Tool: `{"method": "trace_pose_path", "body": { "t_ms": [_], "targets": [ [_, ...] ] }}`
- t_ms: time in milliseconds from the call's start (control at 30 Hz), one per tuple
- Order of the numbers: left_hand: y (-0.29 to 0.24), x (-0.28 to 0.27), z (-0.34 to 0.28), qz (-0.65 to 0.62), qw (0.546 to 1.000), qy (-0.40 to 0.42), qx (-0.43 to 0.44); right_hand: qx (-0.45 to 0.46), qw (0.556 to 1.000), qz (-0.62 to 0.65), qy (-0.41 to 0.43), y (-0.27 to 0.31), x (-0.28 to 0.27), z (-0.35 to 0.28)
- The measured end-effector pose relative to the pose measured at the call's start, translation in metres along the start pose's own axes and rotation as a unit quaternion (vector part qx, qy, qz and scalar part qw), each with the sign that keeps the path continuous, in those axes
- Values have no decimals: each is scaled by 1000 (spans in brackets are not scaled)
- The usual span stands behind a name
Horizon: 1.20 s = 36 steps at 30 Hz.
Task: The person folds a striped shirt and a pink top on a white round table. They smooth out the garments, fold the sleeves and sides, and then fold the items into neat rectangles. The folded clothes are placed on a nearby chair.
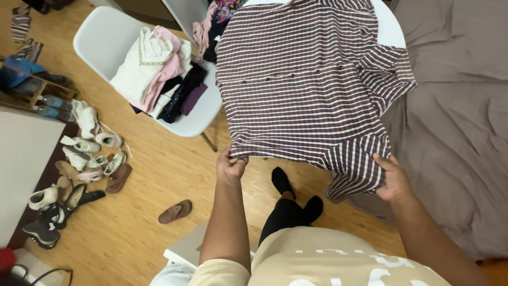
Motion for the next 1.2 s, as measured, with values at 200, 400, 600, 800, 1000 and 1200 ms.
{"method": "trace_pose_path", "body": {
  "t_ms": [200,400,600,800,1000,1200],
  "targets": [
    [6,-4,-28,32,995,-52,-80,-5,997,-16,75,-2,-19,15],
    [-16,20,-56,100,992,-55,-61,4,992,-110,68,13,-9,6],
    [-46,45,-44,34,999,5,-7,-20,997,-72,-28,34,5,5],
    [-67,84,-45,3,997,24,69,-92,994,-33,-56,66,38,-9],
    [-87,115,-50,-17,991,84,105,-149,987,-26,-53,67,43,9],
    [-101,129,-9,-2,991,73,114,-233,966,-33,-104,79,51,22]
  ]
}}
Point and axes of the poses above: each hand's wrist, its own z-axis towards the middle knuckle, its own x-axis out of the palm, y = z × x, the point moved 3 cm from there along z, towards the middle knuckle, and after that the axes turned 3 degrees about -z, right-handed, at the moved point
